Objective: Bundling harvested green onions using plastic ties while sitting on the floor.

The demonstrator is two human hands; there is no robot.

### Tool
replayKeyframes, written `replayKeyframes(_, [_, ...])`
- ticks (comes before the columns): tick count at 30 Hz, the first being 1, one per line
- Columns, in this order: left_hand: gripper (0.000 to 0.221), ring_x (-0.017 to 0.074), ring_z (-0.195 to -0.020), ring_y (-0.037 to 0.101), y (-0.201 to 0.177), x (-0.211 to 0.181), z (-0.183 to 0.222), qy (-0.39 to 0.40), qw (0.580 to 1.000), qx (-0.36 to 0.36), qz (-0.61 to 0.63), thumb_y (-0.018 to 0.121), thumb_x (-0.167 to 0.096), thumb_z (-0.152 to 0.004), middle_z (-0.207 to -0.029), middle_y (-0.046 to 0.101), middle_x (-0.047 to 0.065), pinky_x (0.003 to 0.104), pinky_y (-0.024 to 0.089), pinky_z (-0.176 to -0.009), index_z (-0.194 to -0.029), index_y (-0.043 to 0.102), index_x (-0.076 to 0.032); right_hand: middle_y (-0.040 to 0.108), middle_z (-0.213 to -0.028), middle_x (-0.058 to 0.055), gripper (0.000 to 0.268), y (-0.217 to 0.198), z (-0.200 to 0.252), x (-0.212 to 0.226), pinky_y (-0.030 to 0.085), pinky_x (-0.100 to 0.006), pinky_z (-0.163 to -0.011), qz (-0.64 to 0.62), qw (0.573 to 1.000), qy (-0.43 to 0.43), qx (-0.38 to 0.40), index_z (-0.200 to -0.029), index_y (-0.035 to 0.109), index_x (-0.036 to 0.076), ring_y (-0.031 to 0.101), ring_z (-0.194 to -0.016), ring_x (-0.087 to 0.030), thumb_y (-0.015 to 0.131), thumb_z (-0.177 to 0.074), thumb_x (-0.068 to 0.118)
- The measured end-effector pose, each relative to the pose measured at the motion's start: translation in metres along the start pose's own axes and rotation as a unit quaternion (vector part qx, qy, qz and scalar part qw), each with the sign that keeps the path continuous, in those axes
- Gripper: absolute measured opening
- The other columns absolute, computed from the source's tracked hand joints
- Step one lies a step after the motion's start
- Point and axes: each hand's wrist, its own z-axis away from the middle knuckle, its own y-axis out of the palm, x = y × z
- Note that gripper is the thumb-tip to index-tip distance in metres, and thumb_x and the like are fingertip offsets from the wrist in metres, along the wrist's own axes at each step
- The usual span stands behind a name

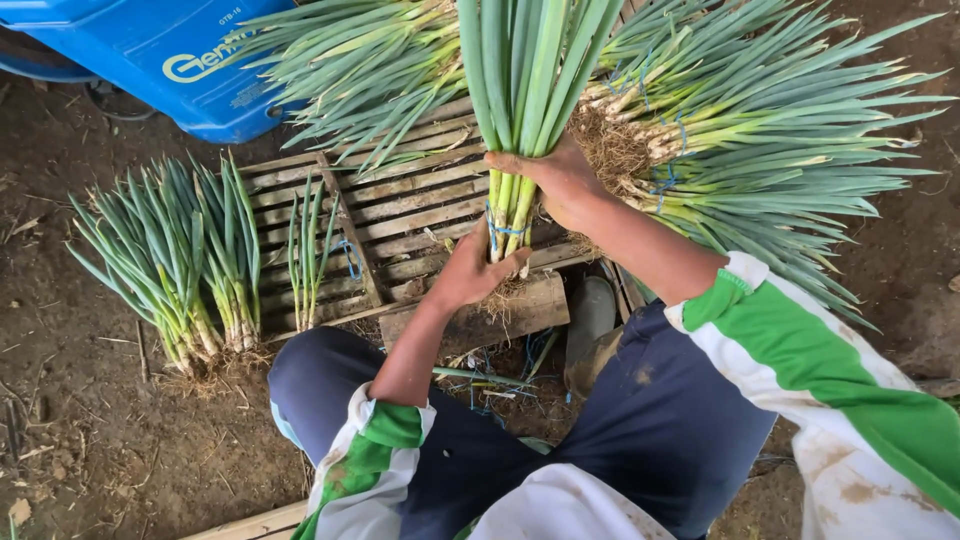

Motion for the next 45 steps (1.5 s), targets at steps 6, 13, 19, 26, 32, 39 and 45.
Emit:
replayKeyframes(6, [0.085,0.0618,-0.136,0.048,-0.006,-0.021,0.007,-0.049,0.999,0.017,-0.014,0.074,-0.019,-0.092,-0.146,0.044,0.049,0.076,0.035,-0.116,-0.153,0.029,0.019,0.037,-0.161,-0.028,0.12,-0.003,-0.009,-0.004,0.01,-0.068,-0.125,0.019,0.998,0.058,-0.028,-0.16,0.026,-0.001,0.03,-0.153,-0.048,0.104,-0.073,0.027])
replayKeyframes(13, [0.083,0.0619,-0.141,0.04,0.023,-0.008,-0.001,-0.051,0.998,0.011,0.02,0.077,-0.01,-0.088,-0.146,0.045,0.042,0.081,0.025,-0.117,-0.153,0.03,0.014,0.054,-0.138,-0.023,0.093,-0.034,-0.012,-0.043,0.034,-0.064,-0.122,-0.019,0.998,-0.065,-0.007,-0.144,0.041,-0.004,0.049,-0.139,-0.045,0.102,-0.076,0.012])
replayKeyframes(19, [0.057,0.0382,-0.105,0.06,0.059,0.031,-0.012,-0.04,0.993,-0.027,0.112,0.088,-0.009,-0.085,-0.107,0.063,0.022,0.063,0.045,-0.101,-0.129,0.055,0.007,0.061,-0.132,-0.026,0.085,-0.055,0.015,-0.016,0.046,-0.062,-0.113,0.044,0.997,-0.064,0.015,-0.14,0.045,-0.001,0.061,-0.13,-0.046,0.099,-0.077,0.014])
replayKeyframes(26, [0.061,0.0321,-0.101,0.069,0.093,0.089,-0.023,-0.215,0.921,-0.128,0.299,0.086,-0.021,-0.083,-0.112,0.066,0.016,0.05,0.058,-0.089,-0.133,0.055,-0.003,0.062,-0.121,-0.035,0.118,-0.092,0.012,-0.048,0.06,-0.06,-0.086,0.541,0.835,-0.021,0.103,-0.149,0.034,-0.015,0.07,-0.105,-0.046,0.083,-0.079,0.066])
replayKeyframes(32, [0.025,0.0204,-0.093,0.068,0.132,-0.07,-0.052,-0.436,0.75,-0.363,-0.34,0.072,-0.013,-0.095,-0.103,0.067,0.01,0.039,0.06,-0.086,-0.116,0.065,-0.003,0.071,-0.102,-0.022,0.055,-0.062,0.062,-0.045,0.062,-0.054,-0.075,0.547,0.793,-0.226,0.146,-0.125,0.059,-0.005,0.075,-0.089,-0.042,0.074,-0.088,0.033])
replayKeyframes(39, [0.059,0.0331,-0.102,0.068,0.125,0.035,-0.186,-0.113,0.981,-0.157,0.028,0.088,-0.038,-0.086,-0.105,0.071,0.015,0.056,0.05,-0.09,-0.127,0.065,-0.002,0.051,-0.075,-0.001,0.013,-0.041,0.056,-0.033,0.055,-0.034,-0.057,0.43,0.723,-0.541,-0.013,-0.089,0.052,0.013,0.068,-0.066,-0.024,0.059,-0.097,0.02])
replayKeyframes(45, [0.079,0.038,-0.098,0.075,0.179,0.073,-0.312,0.0,0.954,-0.059,-0.295,0.077,-0.03,-0.079,-0.095,0.076,0.012,0.056,0.06,-0.084,-0.151,0.053,-0.009,0.055,-0.071,-0.001,0.008,-0.057,0.054,0.001,0.055,-0.031,-0.054,0.402,0.757,-0.514,-0.029,-0.093,0.054,0.013,0.063,-0.057,-0.02,0.059,-0.098,0.016])
